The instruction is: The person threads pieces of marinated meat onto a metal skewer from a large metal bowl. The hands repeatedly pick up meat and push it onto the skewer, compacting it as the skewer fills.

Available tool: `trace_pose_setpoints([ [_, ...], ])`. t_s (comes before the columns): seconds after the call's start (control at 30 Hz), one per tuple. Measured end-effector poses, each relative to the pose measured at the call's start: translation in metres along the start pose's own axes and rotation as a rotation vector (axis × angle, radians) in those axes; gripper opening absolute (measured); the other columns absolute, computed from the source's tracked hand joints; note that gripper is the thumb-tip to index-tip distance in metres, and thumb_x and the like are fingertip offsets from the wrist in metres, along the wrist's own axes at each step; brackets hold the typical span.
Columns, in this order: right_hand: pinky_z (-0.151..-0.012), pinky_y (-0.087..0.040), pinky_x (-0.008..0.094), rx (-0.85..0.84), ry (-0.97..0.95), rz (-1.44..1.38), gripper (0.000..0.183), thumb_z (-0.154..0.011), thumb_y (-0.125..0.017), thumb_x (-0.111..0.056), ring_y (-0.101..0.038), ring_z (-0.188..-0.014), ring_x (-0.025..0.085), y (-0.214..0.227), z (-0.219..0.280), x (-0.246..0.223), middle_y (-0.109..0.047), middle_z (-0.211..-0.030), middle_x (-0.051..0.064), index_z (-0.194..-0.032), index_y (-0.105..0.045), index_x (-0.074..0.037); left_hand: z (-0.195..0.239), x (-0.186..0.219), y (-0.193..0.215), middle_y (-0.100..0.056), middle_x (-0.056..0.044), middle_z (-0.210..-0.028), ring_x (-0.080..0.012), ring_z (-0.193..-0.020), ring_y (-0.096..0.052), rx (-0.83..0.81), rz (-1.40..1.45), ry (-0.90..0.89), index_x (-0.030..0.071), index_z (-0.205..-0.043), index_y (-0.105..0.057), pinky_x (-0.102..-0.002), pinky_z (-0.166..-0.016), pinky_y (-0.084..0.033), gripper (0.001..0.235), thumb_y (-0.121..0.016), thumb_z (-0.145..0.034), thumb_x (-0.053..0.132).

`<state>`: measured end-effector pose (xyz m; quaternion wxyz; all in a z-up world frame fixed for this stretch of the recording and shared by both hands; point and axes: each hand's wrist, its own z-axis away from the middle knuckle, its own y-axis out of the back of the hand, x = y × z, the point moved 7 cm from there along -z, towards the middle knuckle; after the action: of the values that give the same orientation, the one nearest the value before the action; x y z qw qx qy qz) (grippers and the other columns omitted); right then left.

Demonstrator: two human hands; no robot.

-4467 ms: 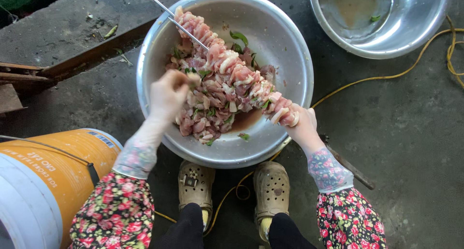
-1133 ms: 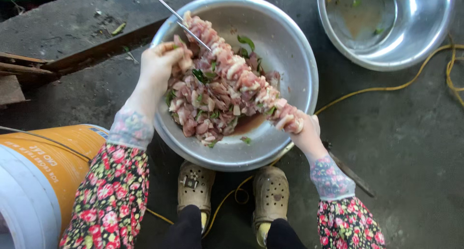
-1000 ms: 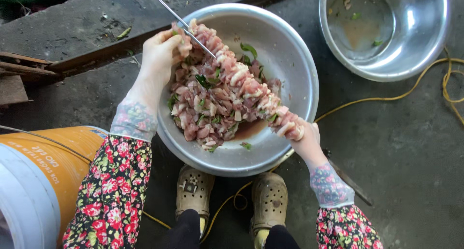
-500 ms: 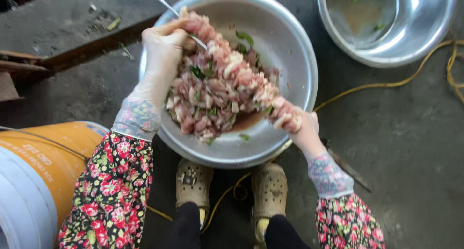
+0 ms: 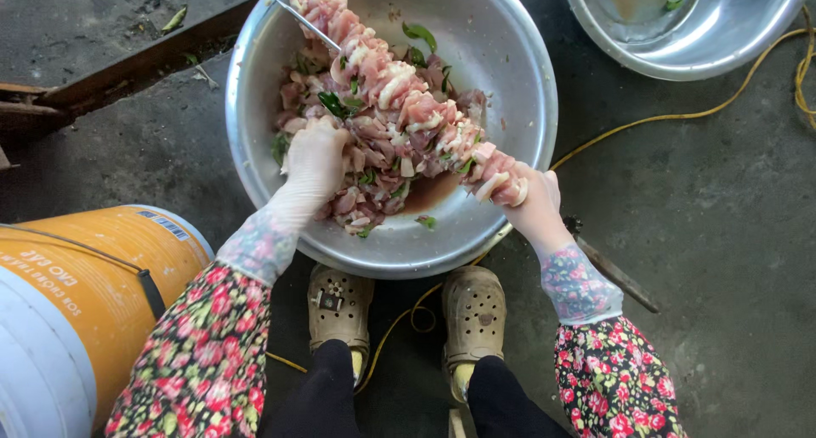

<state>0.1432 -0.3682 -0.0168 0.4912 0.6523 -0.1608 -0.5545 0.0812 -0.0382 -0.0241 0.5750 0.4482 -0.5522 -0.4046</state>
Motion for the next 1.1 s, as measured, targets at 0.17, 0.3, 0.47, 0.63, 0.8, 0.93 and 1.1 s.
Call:
trace_pose_setpoints([
  [0.17,-0.073,-0.041,0.041,-0.059,-0.033,0.059,0.02,-0.075,-0.078,-0.017,-0.066,-0.078,0.033,-0.004,-0.005,0.003,-0.072,-0.082,0.008,-0.094,-0.071,-0.017,-0.003,-0.005,0.011,-0.068,-0.012,-0.08,-0.0341,-0.086,-0.066,0.066,0.15,-0.095,0.008,-0.07,-0.068,-0.047,-0.079,-0.053,0.007,-0.074,-0.073,0.01],
  [0.3,-0.075,-0.042,0.041,-0.055,-0.046,0.045,0.022,-0.074,-0.078,-0.017,-0.066,-0.077,0.032,-0.006,-0.003,0.007,-0.072,-0.081,0.007,-0.094,-0.072,-0.018,-0.002,-0.036,0.013,-0.076,-0.007,-0.092,-0.0232,-0.088,-0.074,-0.128,0.721,0.318,0.005,-0.09,-0.063,-0.036,-0.08,-0.059,0.01,-0.071,-0.087,0.011],
  [0.47,-0.073,-0.042,0.041,-0.037,-0.022,0.062,0.019,-0.074,-0.078,-0.018,-0.066,-0.077,0.033,-0.003,-0.004,0.002,-0.072,-0.081,0.007,-0.092,-0.071,-0.019,-0.022,-0.058,0.028,-0.077,-0.007,-0.098,-0.0212,-0.091,-0.076,0.002,1.447,0.629,0.004,-0.113,-0.061,-0.034,-0.082,-0.06,0.022,-0.065,-0.091,0.01],
  [0.63,-0.068,-0.046,0.041,-0.025,-0.02,-0.013,0.017,-0.077,-0.077,-0.021,-0.068,-0.075,0.033,0.002,-0.004,-0.006,-0.072,-0.08,0.007,-0.093,-0.072,-0.021,-0.04,-0.063,0.037,-0.079,-0.009,-0.102,-0.0198,-0.091,-0.077,0.012,1.778,0.693,0.001,-0.116,-0.063,-0.034,-0.085,-0.063,0.03,-0.069,-0.09,0.013],
  [0.8,-0.07,-0.05,0.04,-0.055,-0.063,-0.013,0.022,-0.073,-0.078,-0.021,-0.069,-0.074,0.032,0.002,-0.004,-0.005,-0.072,-0.079,0.008,-0.093,-0.072,-0.02,-0.034,-0.059,0.038,-0.08,-0.009,-0.096,-0.0157,-0.085,-0.076,-0.18,1.146,0.727,0.005,-0.102,-0.078,-0.032,-0.083,-0.062,0.025,-0.08,-0.078,0.011],
  [0.93,-0.07,-0.049,0.04,-0.061,-0.086,-0.03,0.018,-0.076,-0.078,-0.02,-0.068,-0.075,0.033,-0.001,-0.004,-0.001,-0.073,-0.08,0.007,-0.094,-0.073,-0.02,-0.027,-0.072,0.041,-0.079,-0.015,-0.092,-0.0222,-0.085,-0.074,-0.384,0.557,0.688,0.005,-0.094,-0.079,-0.035,-0.082,-0.057,0.02,-0.083,-0.078,0.017],
  [1.1,-0.072,-0.045,0.041,-0.053,-0.064,0.021,0.021,-0.074,-0.078,-0.019,-0.065,-0.077,0.034,-0.001,-0.004,0.0,-0.073,-0.082,0.007,-0.094,-0.072,-0.019,-0.041,-0.07,0.033,-0.072,-0.019,-0.09,-0.0377,-0.086,-0.07,-0.12,-0.078,0.258,0.005,-0.083,-0.079,-0.047,-0.077,-0.054,0.014,-0.081,-0.076,0.017],
])
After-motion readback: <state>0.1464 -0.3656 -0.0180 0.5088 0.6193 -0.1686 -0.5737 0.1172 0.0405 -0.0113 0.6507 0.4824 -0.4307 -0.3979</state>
